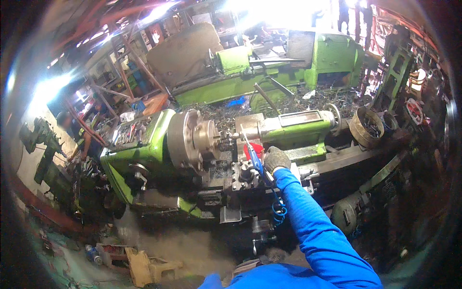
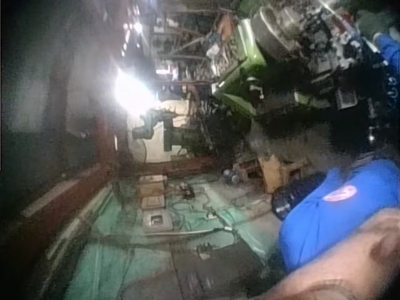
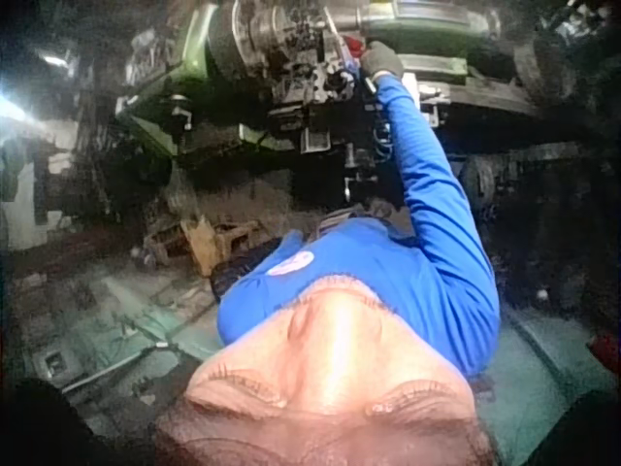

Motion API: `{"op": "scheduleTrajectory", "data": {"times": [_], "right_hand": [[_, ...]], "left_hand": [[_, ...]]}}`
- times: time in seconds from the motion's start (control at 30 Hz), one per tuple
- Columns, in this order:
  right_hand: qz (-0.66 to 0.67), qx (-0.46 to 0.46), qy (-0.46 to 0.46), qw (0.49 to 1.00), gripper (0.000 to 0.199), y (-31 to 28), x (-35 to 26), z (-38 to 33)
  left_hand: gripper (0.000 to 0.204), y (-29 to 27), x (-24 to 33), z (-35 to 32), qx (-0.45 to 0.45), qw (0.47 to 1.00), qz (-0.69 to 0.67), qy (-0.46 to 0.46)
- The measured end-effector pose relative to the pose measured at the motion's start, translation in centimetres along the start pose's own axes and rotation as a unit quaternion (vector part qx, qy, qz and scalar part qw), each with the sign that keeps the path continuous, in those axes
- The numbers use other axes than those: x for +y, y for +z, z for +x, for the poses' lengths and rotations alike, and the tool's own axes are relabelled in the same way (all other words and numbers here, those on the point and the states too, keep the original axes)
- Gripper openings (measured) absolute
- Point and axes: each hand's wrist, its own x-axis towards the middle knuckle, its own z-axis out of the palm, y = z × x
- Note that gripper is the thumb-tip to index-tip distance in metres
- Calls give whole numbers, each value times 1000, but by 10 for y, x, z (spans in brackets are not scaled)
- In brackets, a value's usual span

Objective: The person operates a green metal lathe in a workshop, adjusting the tool post and controls while a cylindrical metal workpiece rotates. They use a red funnel to apply liquid to the cutting area and manipulate the lathe's levers and handles throughout the process.

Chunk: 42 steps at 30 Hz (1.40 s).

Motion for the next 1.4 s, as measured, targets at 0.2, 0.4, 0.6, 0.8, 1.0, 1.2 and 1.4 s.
{"op": "scheduleTrajectory", "data": {"times": [0.2,0.4,0.6,0.8,1.0,1.2,1.4], "right_hand": [[72,15,-12,997,36,4,8,6],[524,139,-6,840,38,12,60,-38],[310,215,177,909,26,64,295,-174],[130,154,346,917,24,135,438,-329],[-54,54,334,939,27,179,480,-358],[-30,-30,330,943,29,155,431,-313],[90,154,116,977,28,105,337,-218]], "left_hand": [[38,-28,-10,38,58,986,-152,-19],[38,-109,-9,120,166,587,-792,28],[39,-222,-40,201,264,289,-909,141],[37,-280,-77,227,316,262,-894,181],[22,-276,-122,243,278,342,-890,117],[22,-282,-93,211,505,846,-140,-96],[51,-237,-86,232,509,832,-47,-215]]}}
